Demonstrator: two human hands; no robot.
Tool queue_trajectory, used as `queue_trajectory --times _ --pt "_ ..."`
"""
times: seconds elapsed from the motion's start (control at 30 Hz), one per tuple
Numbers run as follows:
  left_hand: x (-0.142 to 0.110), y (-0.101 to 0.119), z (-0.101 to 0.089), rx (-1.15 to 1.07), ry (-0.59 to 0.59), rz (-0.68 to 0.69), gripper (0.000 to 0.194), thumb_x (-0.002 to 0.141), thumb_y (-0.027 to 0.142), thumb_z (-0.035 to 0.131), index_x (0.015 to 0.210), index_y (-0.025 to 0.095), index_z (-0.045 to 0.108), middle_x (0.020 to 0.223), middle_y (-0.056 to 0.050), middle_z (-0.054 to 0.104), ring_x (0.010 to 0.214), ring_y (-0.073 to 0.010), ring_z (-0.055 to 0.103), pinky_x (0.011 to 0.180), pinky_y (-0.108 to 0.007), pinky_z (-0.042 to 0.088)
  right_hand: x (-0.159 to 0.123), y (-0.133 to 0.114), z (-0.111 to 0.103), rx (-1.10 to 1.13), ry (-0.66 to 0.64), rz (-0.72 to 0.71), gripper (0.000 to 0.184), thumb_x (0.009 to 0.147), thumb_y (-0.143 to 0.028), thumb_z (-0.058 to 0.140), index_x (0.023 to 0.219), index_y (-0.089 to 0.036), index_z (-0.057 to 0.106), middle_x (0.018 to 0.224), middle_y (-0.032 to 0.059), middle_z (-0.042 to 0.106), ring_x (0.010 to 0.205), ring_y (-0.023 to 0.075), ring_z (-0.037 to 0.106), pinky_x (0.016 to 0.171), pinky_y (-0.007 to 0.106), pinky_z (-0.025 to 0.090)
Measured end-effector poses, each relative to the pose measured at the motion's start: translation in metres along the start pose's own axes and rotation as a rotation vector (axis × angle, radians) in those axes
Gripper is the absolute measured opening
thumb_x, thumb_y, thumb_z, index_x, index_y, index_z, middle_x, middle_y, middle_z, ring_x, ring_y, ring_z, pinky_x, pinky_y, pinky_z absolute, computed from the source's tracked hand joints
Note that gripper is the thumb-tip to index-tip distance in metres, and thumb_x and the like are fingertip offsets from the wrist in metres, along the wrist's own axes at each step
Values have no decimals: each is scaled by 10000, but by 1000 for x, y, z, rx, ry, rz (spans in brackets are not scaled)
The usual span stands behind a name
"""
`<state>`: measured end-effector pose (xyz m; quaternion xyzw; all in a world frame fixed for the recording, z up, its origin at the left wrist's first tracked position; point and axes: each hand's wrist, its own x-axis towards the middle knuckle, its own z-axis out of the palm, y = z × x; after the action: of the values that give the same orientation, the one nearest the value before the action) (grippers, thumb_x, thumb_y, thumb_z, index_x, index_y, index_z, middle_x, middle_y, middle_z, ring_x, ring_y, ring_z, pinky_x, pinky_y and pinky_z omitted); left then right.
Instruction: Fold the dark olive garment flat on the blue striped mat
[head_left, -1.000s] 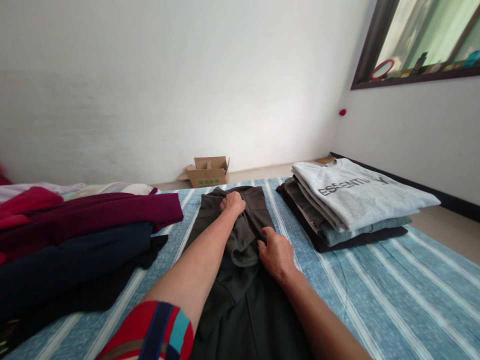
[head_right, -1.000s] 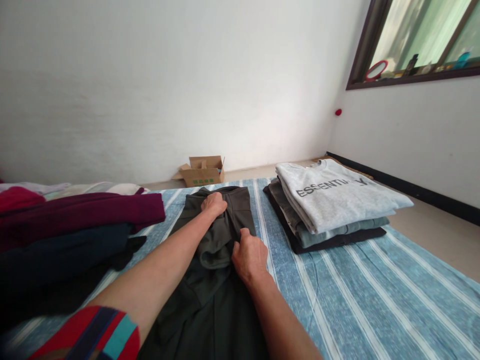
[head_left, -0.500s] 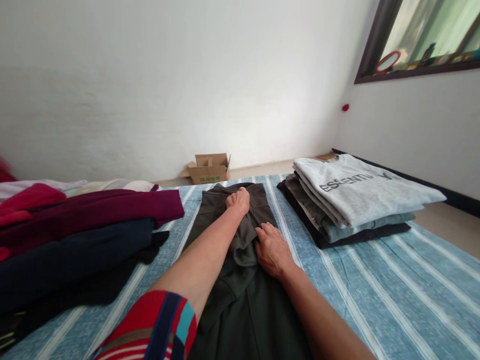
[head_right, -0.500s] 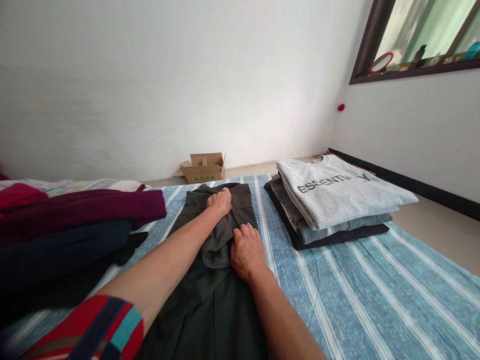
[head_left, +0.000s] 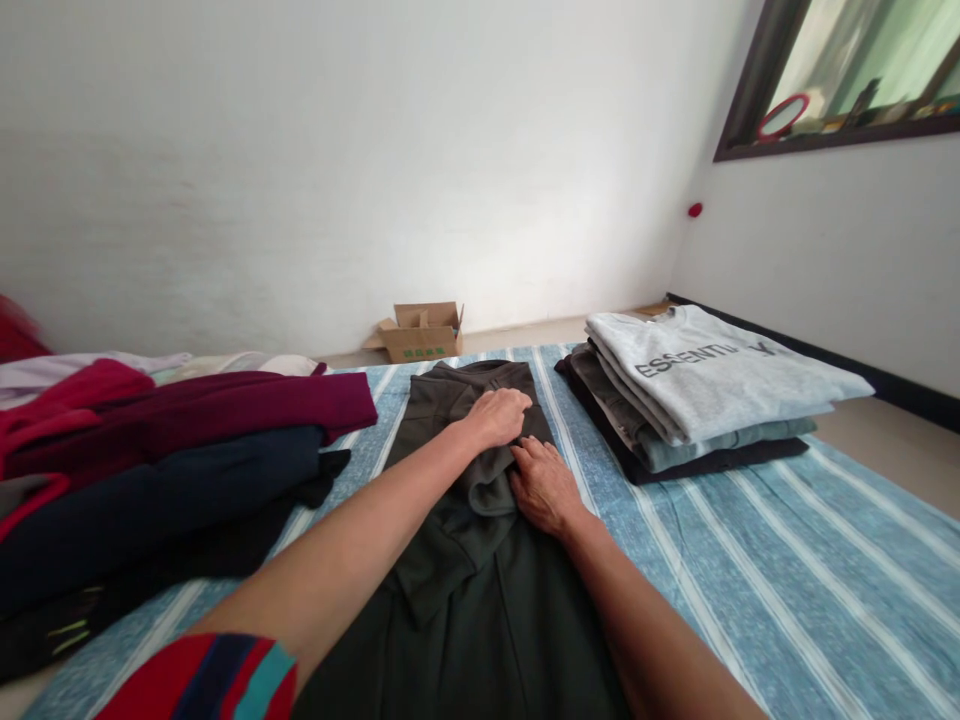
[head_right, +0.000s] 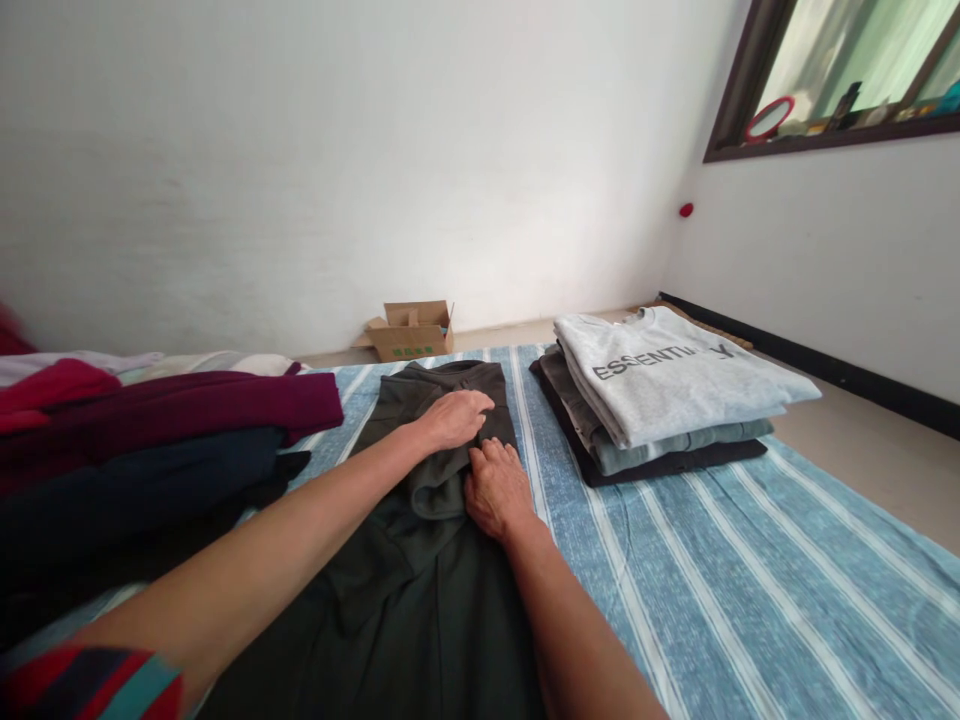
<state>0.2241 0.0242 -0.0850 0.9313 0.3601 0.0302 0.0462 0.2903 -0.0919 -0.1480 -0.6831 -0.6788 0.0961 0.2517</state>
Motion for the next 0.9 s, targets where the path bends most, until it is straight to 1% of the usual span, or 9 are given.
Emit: queue_trajectory --times 0.13,0.2,0.27,0.37,0.53,0.6,0.7,0.8,0.9 --pt "-66 13 -9 -30 52 225 196 790 127 493 935 168 619 979 -78 633 990 -214 575 923 -330 421 -2 0 -12 108 -25 42 288 832 -170 468 1084 -155 607 1138 89 606 1085 186 516 952 293 318" --pt "-100 16 -11 -29 81 288 201 803 124 483 965 165 595 998 -74 619 1013 -210 561 935 -335 421 -8 0 -20 138 -29 72 305 828 -185 487 1110 -170 602 1120 72 622 1042 170 546 888 255 359" --pt "-131 18 -11 -43 130 300 213 814 124 482 999 157 581 1067 -85 605 1075 -214 536 972 -349 405 -21 -1 -27 165 -25 122 327 820 -213 514 1133 -175 597 1104 65 635 1008 165 569 837 235 383" --pt "-174 26 -9 -92 189 280 210 820 117 487 1003 154 585 1139 -97 593 1119 -216 522 1000 -367 402 -48 -3 -38 183 -5 228 335 801 -226 537 1121 -154 607 1013 63 664 917 165 604 773 229 404" --pt "-239 61 -3 -173 202 285 244 797 107 519 1019 177 590 1189 -93 595 1164 -220 511 1027 -406 406 -95 -11 -49 177 28 392 345 772 -225 547 1100 -136 607 815 43 671 767 173 615 682 247 406" --pt "-262 76 1 -198 181 298 278 781 103 539 1043 182 584 1195 -89 598 1170 -224 512 1021 -404 421 -108 -16 -51 176 32 437 346 766 -241 548 1090 -133 604 792 47 665 758 184 615 679 262 407" --pt "-289 91 8 -220 165 303 318 767 102 555 1071 196 574 1210 -83 597 1172 -231 516 1015 -407 436 -122 -24 -51 183 33 490 300 747 -270 559 1006 -133 621 797 75 656 808 226 616 701 301 413" --pt "-308 98 19 -225 168 288 324 760 101 556 1065 206 571 1214 -77 598 1161 -234 528 1007 -404 447 -128 -30 -47 230 38 529 235 709 -287 590 889 -139 623 781 82 642 844 257 608 698 321 418" --pt "-321 100 31 -228 187 268 316 743 100 561 1042 202 579 1192 -78 610 1128 -240 549 992 -402 462 -130 -37 -41 348 49 541 128 648 -238 624 741 -158 587 726 47 618 802 230 603 666 291 418"
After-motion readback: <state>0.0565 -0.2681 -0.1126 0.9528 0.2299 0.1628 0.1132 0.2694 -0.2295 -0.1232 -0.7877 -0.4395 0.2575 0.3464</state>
